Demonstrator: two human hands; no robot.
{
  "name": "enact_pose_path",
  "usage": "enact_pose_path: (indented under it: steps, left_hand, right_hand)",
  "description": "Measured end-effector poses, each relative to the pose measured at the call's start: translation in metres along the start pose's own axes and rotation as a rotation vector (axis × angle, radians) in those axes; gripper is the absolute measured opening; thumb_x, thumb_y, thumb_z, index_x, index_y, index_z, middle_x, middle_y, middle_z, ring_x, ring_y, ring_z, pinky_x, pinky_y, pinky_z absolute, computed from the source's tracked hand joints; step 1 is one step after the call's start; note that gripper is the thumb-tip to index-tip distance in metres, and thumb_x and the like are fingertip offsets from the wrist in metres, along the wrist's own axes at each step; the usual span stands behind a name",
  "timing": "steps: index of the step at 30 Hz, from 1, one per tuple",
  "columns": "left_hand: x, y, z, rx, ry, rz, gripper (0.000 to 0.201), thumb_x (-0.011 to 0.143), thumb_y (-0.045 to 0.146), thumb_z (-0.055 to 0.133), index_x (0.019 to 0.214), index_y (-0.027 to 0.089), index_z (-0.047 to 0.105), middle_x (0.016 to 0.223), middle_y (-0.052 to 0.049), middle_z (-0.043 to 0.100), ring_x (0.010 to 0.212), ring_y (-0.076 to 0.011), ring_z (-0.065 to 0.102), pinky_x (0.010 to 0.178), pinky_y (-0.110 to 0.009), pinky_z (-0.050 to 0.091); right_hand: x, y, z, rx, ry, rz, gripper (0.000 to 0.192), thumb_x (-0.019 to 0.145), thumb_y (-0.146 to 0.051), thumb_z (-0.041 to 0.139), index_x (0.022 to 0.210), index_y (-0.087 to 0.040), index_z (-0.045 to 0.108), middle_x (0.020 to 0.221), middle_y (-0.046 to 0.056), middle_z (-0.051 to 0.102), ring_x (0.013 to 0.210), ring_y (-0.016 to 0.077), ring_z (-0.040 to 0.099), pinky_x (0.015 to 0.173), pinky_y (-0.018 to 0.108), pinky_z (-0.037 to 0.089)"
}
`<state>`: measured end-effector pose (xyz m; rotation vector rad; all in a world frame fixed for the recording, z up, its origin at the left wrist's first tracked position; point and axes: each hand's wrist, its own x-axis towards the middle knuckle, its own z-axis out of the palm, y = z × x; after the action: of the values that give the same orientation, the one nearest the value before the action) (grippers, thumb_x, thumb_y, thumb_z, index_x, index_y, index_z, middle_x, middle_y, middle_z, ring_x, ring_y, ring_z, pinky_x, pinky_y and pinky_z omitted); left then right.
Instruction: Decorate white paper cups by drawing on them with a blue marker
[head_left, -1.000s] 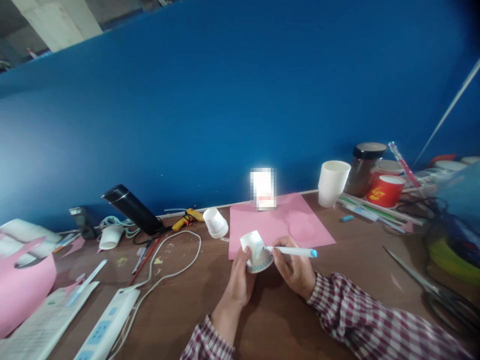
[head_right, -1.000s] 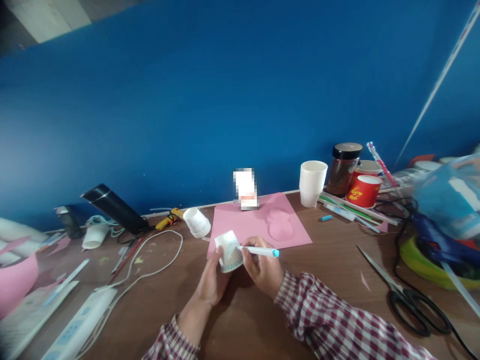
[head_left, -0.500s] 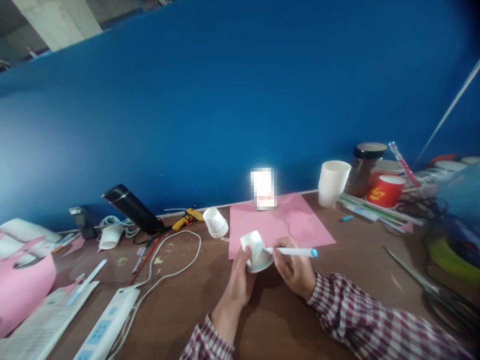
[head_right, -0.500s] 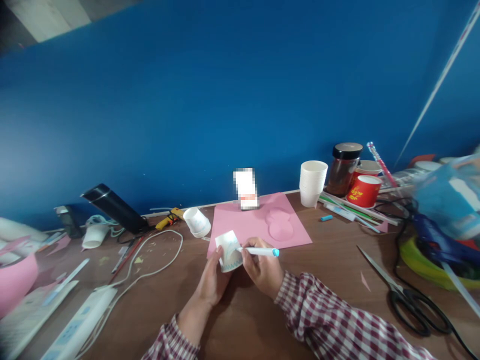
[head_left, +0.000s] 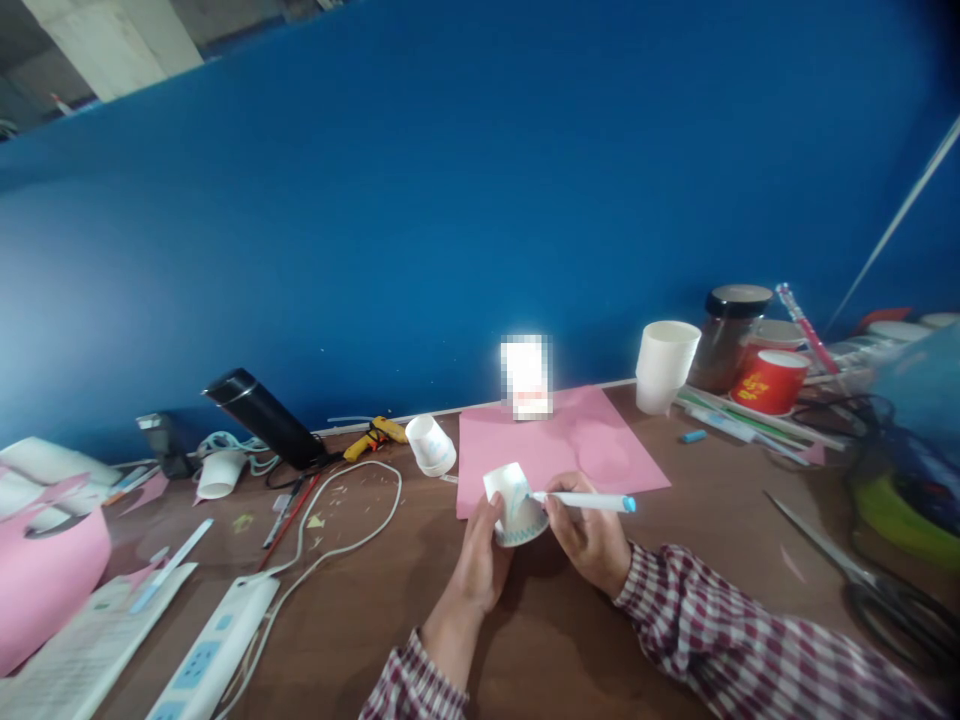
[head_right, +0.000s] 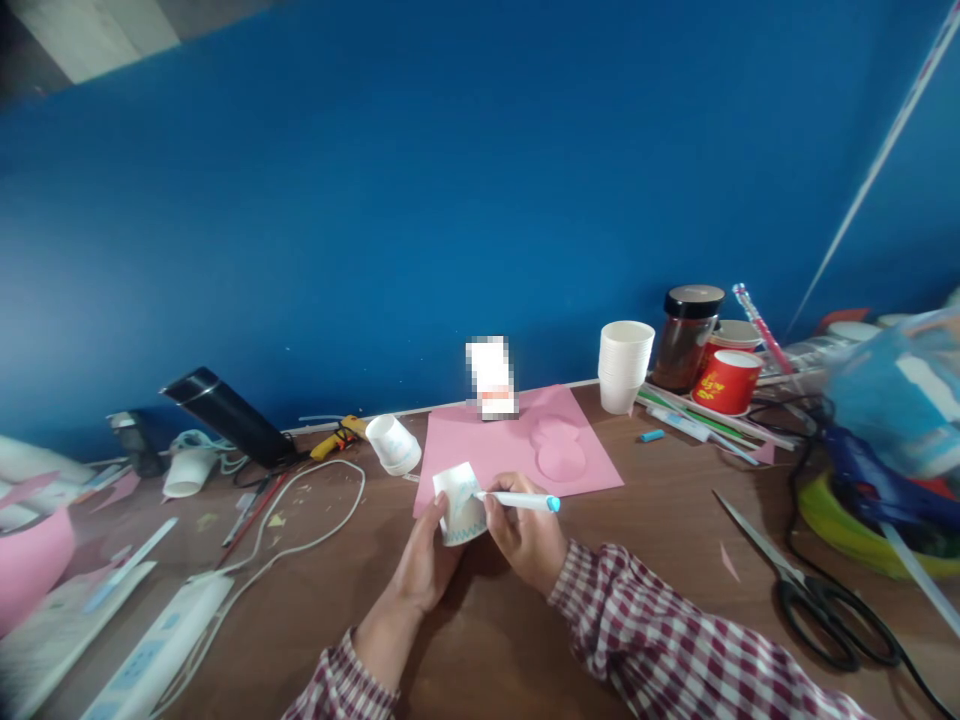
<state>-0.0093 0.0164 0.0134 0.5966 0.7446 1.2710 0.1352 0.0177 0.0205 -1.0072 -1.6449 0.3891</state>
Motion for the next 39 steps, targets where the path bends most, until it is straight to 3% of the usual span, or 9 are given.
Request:
enact_pose_path:
  steps: [14, 26, 39]
  left_hand:
    - [0.000, 0.002, 0.001, 0.008, 0.023, -0.008, 0.037, 0.077, 0.041, 0.065, 0.102, 0.012, 0.066, 0.099, -0.009, 0.069, 0.092, -0.0232, 0.062, 0.088, -0.034, 0.044]
    - [0.000, 0.003, 0.001, -0.030, 0.029, -0.014, 0.033, 0.078, 0.038, 0.065, 0.099, 0.012, 0.067, 0.094, -0.007, 0.070, 0.086, -0.0206, 0.063, 0.086, -0.033, 0.044]
    - [-0.002, 0.006, 0.007, -0.067, -0.004, -0.026, 0.029, 0.083, 0.035, 0.059, 0.097, 0.010, 0.065, 0.092, -0.007, 0.070, 0.085, -0.0190, 0.063, 0.087, -0.033, 0.045]
  right_hand:
    - [0.004, -0.005, -0.004, -0.017, -0.021, -0.006, 0.010, 0.090, -0.021, 0.043, 0.084, -0.020, 0.051, 0.072, 0.003, 0.059, 0.064, 0.0166, 0.058, 0.060, 0.029, 0.048]
    - [0.001, -0.005, -0.002, 0.036, -0.011, 0.032, 0.007, 0.090, -0.020, 0.044, 0.085, -0.020, 0.049, 0.072, 0.002, 0.057, 0.062, 0.0152, 0.057, 0.058, 0.026, 0.047]
    - [-0.003, -0.005, -0.001, 0.024, -0.017, -0.029, 0.004, 0.089, -0.019, 0.047, 0.087, -0.020, 0.051, 0.073, 0.001, 0.057, 0.064, 0.0142, 0.057, 0.059, 0.025, 0.047]
